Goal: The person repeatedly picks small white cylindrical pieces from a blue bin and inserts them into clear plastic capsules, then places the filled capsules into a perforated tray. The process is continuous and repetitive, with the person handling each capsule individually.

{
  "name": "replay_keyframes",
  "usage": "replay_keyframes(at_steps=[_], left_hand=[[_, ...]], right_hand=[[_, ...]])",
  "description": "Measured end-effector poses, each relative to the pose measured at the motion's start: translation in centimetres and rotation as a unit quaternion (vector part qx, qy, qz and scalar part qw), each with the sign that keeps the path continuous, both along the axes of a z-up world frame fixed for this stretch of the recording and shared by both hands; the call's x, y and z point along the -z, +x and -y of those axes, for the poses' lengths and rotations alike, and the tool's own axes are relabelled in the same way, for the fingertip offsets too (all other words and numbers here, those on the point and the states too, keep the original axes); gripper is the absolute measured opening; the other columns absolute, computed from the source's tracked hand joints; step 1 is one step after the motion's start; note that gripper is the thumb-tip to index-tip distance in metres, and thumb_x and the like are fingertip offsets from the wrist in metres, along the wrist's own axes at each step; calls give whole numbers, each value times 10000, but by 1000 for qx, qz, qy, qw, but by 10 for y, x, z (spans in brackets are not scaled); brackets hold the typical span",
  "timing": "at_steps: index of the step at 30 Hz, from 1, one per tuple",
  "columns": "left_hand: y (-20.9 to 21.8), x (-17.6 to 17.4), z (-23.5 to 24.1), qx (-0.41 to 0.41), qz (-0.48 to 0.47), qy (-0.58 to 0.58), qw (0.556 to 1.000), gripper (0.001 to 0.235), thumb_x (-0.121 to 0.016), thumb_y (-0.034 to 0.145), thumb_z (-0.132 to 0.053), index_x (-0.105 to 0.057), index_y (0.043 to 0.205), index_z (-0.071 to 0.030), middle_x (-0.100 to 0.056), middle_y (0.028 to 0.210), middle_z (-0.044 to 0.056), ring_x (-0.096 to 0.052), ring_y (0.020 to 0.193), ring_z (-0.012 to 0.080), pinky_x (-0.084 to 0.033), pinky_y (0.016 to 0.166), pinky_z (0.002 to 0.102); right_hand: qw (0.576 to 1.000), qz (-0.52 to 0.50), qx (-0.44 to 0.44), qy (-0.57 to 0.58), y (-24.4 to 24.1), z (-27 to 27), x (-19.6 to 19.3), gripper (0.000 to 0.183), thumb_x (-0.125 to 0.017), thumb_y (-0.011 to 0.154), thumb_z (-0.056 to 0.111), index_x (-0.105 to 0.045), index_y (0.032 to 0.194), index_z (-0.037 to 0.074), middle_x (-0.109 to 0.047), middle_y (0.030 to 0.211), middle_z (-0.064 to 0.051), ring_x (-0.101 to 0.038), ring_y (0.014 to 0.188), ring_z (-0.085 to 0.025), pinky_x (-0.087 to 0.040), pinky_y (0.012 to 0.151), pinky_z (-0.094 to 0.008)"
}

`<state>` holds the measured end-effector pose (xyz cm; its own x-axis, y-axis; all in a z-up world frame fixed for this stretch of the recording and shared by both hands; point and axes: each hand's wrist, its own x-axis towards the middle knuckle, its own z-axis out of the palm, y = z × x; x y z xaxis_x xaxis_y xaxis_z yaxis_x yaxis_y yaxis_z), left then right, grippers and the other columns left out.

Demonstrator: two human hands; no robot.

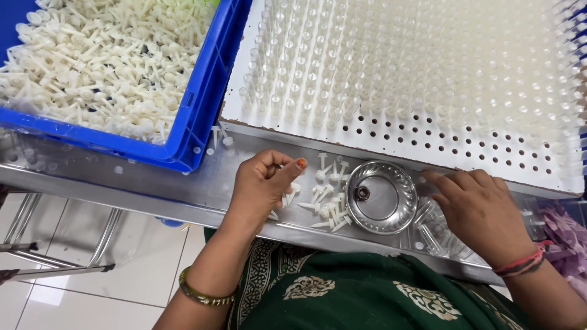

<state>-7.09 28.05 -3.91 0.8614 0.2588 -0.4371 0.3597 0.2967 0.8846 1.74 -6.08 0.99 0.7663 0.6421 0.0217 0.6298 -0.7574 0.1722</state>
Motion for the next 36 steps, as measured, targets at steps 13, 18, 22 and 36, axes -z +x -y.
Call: replay_keyframes(at_steps=[13,18,22,36], left_hand=[[-5,-4,1,18,23,-63,998,322,-706,893,-138,-715,1214,-108,-662,783,-68,-494,579,29,-395,505,175],[-10,10,1,99,55,-9,994,384,-680,980,-119,-710,1361,-80,-548,757,-30,-462,607,23,-373,501,181],[-10,8,0,98,92,-34,990,329,-611,1032,-160,-682,1337,-56,-667,918,-8,-476,617,16,-409,520,165],[-11,6,4,84,159,-14,984,187,-504,1072,-222,-559,1139,-56,-747,1095,63,-491,521,29,-456,481,193]], right_hand=[[994,88,-7,-70,1,-2,1,245,-674,874,206,-746,1106,229,-727,885,57,-671,928,-164,-478,838,-363],[988,78,-30,-129,1,-6,-8,287,-670,865,236,-736,1145,237,-721,863,57,-675,915,-149,-479,833,-355],[997,10,-58,45,9,1,-16,427,-686,875,156,-699,1302,178,-709,946,-58,-651,854,-249,-499,802,-416],[954,-229,-5,193,64,-90,-40,735,-679,865,49,-463,1566,83,-722,925,-89,-698,813,-200,-547,773,-339]])
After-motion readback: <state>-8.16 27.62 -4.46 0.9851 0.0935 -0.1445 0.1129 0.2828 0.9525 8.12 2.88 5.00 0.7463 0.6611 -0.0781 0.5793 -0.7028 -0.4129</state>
